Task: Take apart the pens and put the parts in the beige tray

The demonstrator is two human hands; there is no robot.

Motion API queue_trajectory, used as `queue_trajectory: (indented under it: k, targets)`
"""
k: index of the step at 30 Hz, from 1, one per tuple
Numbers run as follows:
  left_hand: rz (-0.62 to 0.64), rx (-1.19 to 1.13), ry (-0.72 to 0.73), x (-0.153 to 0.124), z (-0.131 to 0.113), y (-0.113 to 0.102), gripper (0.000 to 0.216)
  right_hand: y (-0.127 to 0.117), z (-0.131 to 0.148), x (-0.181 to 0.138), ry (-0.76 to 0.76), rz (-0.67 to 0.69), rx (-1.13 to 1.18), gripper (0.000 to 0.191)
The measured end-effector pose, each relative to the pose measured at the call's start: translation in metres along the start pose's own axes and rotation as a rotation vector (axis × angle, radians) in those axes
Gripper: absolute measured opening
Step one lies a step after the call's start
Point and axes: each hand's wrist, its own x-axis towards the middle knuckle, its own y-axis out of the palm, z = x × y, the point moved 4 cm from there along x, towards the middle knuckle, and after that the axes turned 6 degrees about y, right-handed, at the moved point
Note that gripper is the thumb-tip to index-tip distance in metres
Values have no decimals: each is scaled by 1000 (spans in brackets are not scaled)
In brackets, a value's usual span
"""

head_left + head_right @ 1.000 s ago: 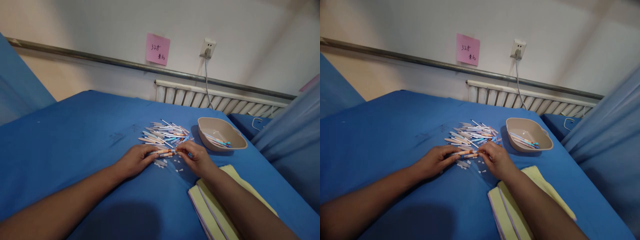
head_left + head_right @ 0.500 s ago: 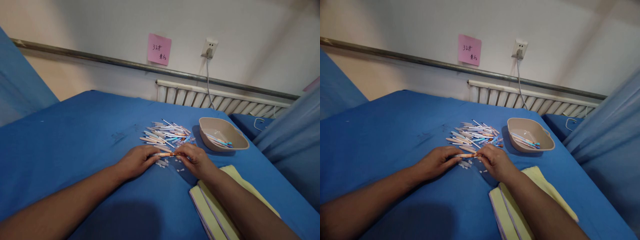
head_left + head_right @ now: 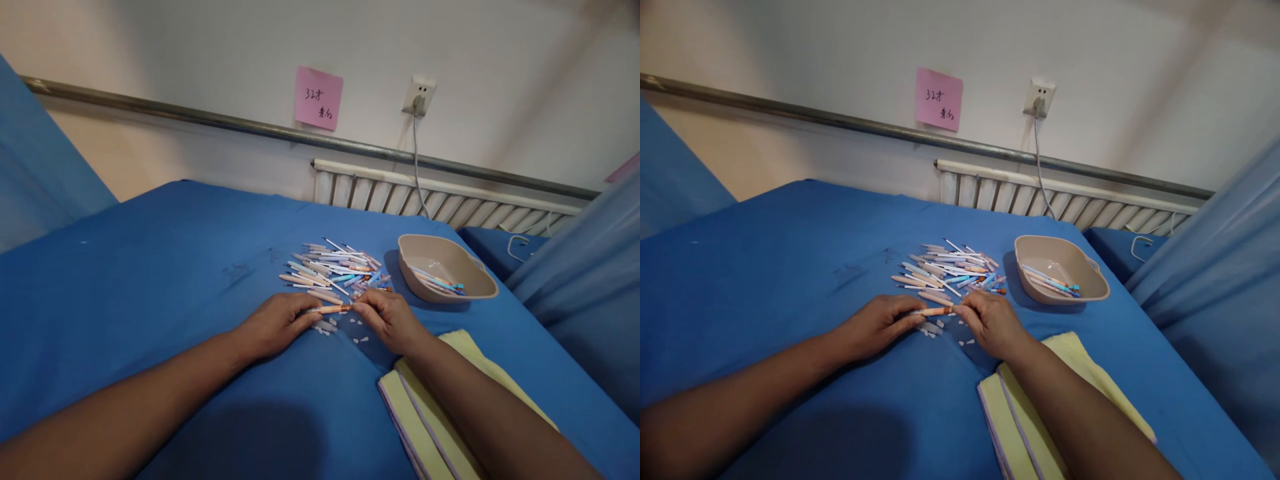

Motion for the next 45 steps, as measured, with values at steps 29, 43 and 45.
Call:
queue_trajectory:
  k: [29, 43, 45]
  targets:
    - [37, -152, -100, 0, 2, 7, 32, -4, 1, -2, -26, -178, 157, 12]
    - [82, -109, -47, 0, -2, 11, 33, 0, 5, -3, -125, -70, 83, 31]
    - [86, -97, -49, 0, -4, 10, 33, 1, 4, -3, -127, -45, 85, 34]
